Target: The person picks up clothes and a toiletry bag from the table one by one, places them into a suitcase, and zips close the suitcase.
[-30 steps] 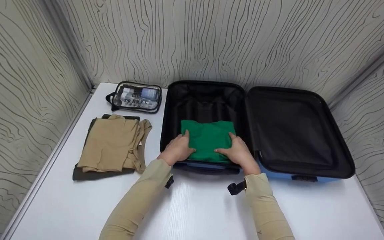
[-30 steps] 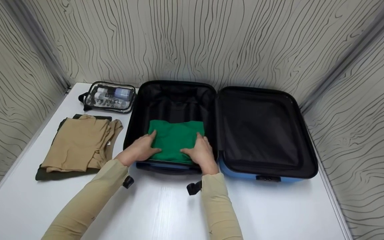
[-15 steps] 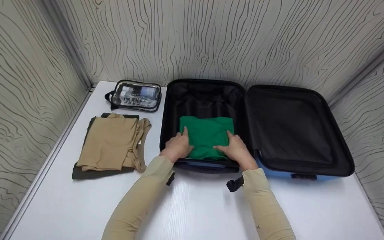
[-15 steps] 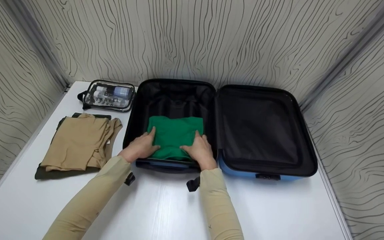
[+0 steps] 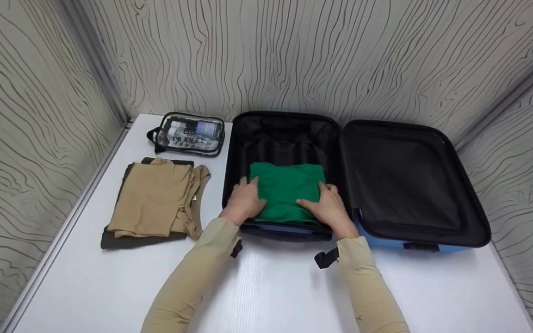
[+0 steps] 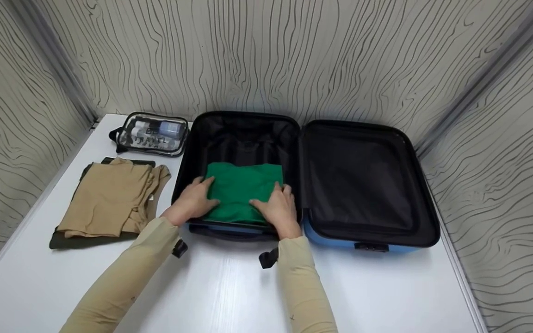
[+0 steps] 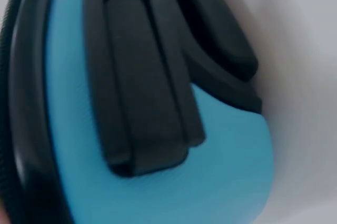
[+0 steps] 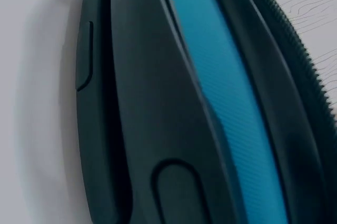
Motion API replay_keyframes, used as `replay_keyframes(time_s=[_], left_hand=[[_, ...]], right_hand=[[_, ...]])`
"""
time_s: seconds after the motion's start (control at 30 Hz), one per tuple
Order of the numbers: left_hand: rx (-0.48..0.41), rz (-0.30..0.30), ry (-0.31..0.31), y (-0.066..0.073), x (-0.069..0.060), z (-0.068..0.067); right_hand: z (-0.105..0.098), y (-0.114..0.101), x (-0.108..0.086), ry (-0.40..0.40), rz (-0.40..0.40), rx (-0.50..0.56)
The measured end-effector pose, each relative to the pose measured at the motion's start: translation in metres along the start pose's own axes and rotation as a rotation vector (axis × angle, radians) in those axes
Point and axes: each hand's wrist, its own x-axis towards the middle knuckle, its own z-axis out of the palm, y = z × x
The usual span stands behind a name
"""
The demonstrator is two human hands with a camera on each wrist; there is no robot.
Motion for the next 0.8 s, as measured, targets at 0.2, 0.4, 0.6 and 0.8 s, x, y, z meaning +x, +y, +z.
replay_keyframes(time_s=[0.2,0.4,0.6,0.8], left_hand=[[-0.094,0.011,0.026,-0.001,0.001,-0.011],[-0.170,0.021,0.028,0.001,-0.002,-0.028],[-0.187,0.034,0.035,0.005,-0.009,-0.042],[-0.238,0.086,0.103,0.002,-0.019,-0.060]], right_hand=[[-0.002,-0.002,-0.002,0.032,-0.018,0.036],[-0.004,-0.007,-0.003,0.050,-0.058,0.040],[-0.004,-0.015,-0.007,0.071,-0.083,0.079],[-0.005,-0.026,-0.012,0.124,-0.148,0.104]])
